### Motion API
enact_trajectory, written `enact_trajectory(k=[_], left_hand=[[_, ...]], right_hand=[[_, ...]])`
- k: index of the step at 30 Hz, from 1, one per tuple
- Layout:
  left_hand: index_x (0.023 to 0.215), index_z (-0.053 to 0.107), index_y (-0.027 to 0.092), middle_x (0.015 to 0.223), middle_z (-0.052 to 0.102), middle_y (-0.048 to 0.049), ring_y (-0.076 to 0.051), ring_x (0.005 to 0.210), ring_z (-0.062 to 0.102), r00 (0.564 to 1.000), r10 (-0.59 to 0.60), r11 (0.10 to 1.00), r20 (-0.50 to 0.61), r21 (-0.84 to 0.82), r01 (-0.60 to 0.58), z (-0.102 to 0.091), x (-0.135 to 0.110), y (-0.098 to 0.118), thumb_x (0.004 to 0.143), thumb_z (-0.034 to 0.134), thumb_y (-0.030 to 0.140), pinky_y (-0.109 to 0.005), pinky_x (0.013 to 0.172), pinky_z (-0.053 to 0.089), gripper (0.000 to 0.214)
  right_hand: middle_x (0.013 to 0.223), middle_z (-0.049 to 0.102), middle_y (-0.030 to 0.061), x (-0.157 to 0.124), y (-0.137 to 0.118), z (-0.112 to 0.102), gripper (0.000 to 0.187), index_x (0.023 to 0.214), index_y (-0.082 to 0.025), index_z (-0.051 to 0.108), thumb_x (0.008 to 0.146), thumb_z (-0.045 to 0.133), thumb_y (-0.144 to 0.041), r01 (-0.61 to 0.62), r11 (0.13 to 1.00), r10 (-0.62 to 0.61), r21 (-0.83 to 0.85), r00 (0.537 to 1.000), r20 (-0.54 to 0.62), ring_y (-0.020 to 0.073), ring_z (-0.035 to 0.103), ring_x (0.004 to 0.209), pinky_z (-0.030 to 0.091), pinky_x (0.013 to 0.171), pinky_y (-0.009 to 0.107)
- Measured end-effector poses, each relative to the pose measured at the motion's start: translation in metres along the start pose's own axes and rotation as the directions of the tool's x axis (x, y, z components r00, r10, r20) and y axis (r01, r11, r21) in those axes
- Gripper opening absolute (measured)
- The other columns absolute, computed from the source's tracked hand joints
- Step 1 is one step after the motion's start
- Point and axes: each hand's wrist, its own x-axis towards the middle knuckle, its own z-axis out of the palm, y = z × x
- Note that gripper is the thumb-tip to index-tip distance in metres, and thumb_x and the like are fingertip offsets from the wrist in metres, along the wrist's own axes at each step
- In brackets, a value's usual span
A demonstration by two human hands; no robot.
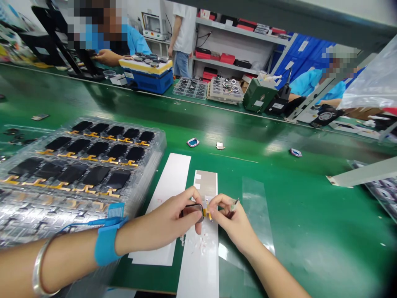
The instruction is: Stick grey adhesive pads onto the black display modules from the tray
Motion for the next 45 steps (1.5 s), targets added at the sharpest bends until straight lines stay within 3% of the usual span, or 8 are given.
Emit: enact_trajectory(k=[2, 4, 8, 17, 24, 32, 40, 45], left_hand=[[0.097, 0.037, 0.024, 0.074, 0.061, 0.0055, -0.010, 0.052, 0.032, 0.999, -0.014, 1.000, 0.034, 0.018, 0.014, 0.001, -0.001, 0.001, 0.098, 0.040, 0.033, -0.024, 0.048, 0.027, 0.009], [0.098, 0.037, 0.025, 0.068, 0.058, 0.0070, -0.010, 0.051, 0.032, 0.998, -0.040, 0.997, 0.039, 0.062, 0.038, 0.001, -0.002, 0.002, 0.099, 0.040, 0.035, -0.024, 0.047, 0.027, 0.010], [0.099, 0.038, 0.025, 0.061, 0.050, 0.0096, -0.011, 0.054, 0.035, 0.999, -0.032, 0.984, -0.005, 0.175, 0.033, 0.002, -0.003, 0.005, 0.100, 0.040, 0.034, -0.024, 0.051, 0.029, 0.010], [0.100, 0.034, 0.025, 0.067, 0.043, 0.0093, -0.012, 0.060, 0.036, 0.999, -0.043, 0.977, -0.015, 0.209, 0.045, 0.003, -0.004, 0.002, 0.101, 0.036, 0.035, -0.025, 0.056, 0.032, 0.010], [0.103, 0.032, 0.025, 0.073, 0.044, 0.0071, -0.014, 0.064, 0.037, 0.997, -0.071, 0.960, 0.013, 0.272, 0.065, 0.004, -0.008, 0.010, 0.103, 0.028, 0.034, -0.028, 0.064, 0.034, 0.010], [0.097, 0.032, 0.025, 0.077, 0.046, 0.0056, -0.016, 0.072, 0.041, 0.996, -0.082, 0.968, 0.028, 0.242, 0.073, 0.001, -0.009, 0.012, 0.103, 0.026, 0.037, -0.031, 0.071, 0.034, 0.015], [0.097, 0.031, 0.025, 0.078, 0.047, 0.0053, -0.015, 0.073, 0.041, 0.997, -0.057, 0.970, 0.061, 0.239, 0.041, 0.000, -0.010, 0.012, 0.104, 0.022, 0.036, -0.031, 0.074, 0.035, 0.016], [0.098, 0.032, 0.026, 0.075, 0.046, 0.0062, -0.015, 0.070, 0.039, 0.996, -0.047, 0.977, 0.075, 0.212, 0.031, 0.001, -0.009, 0.009, 0.103, 0.030, 0.039, -0.030, 0.068, 0.034, 0.015]], right_hand=[[0.059, 0.048, -0.0049, -0.001, 0.002, 0.002, 0.031, 0.071, -0.017, 0.060, 0.078, 0.070, -0.045, -0.010, 0.996, 0.008, 0.084, 1.000, 0.026, 0.0054, 0.027, 0.045, 0.020, 0.043, 0.020], [0.053, 0.040, -0.0071, -0.002, 0.004, 0.004, 0.035, 0.069, -0.017, 0.061, 0.079, 0.070, -0.050, -0.021, 0.993, 0.017, 0.119, 0.999, 0.035, 0.0052, 0.020, 0.044, 0.017, 0.042, 0.020], [0.048, 0.028, -0.0100, -0.005, 0.009, 0.008, 0.035, 0.070, -0.017, 0.064, 0.079, 0.070, -0.049, -0.051, 0.985, 0.046, 0.164, 0.998, 0.034, 0.0049, 0.014, 0.043, 0.014, 0.041, 0.021], [0.047, 0.021, -0.0114, -0.005, 0.017, 0.011, 0.034, 0.072, -0.016, 0.065, 0.080, 0.071, -0.049, -0.059, 0.973, 0.054, 0.223, 0.998, 0.024, 0.0037, 0.012, 0.041, 0.011, 0.041, 0.021], [0.045, 0.026, -0.0113, -0.006, 0.017, 0.017, 0.035, 0.069, -0.017, 0.059, 0.083, 0.069, -0.048, -0.045, 0.972, 0.045, 0.233, 0.999, 0.005, 0.0040, 0.015, 0.041, 0.016, 0.041, 0.020], [0.053, 0.053, -0.0038, -0.015, 0.009, 0.025, 0.032, 0.069, -0.019, 0.052, 0.088, 0.062, -0.042, 0.092, 0.994, -0.086, 0.063, 0.992, -0.096, 0.0075, 0.041, 0.042, 0.029, 0.042, 0.019], [0.053, 0.054, -0.0038, -0.016, 0.005, 0.026, 0.030, 0.068, -0.020, 0.050, 0.090, 0.059, -0.038, 0.133, 0.991, -0.130, 0.033, 0.988, -0.085, 0.0084, 0.045, 0.043, 0.030, 0.043, 0.020], [0.052, 0.054, -0.0037, -0.017, 0.009, 0.024, 0.032, 0.066, -0.020, 0.050, 0.089, 0.060, -0.039, 0.129, 0.991, -0.131, -0.027, 0.985, -0.109, 0.0088, 0.044, 0.044, 0.031, 0.047, 0.022]])
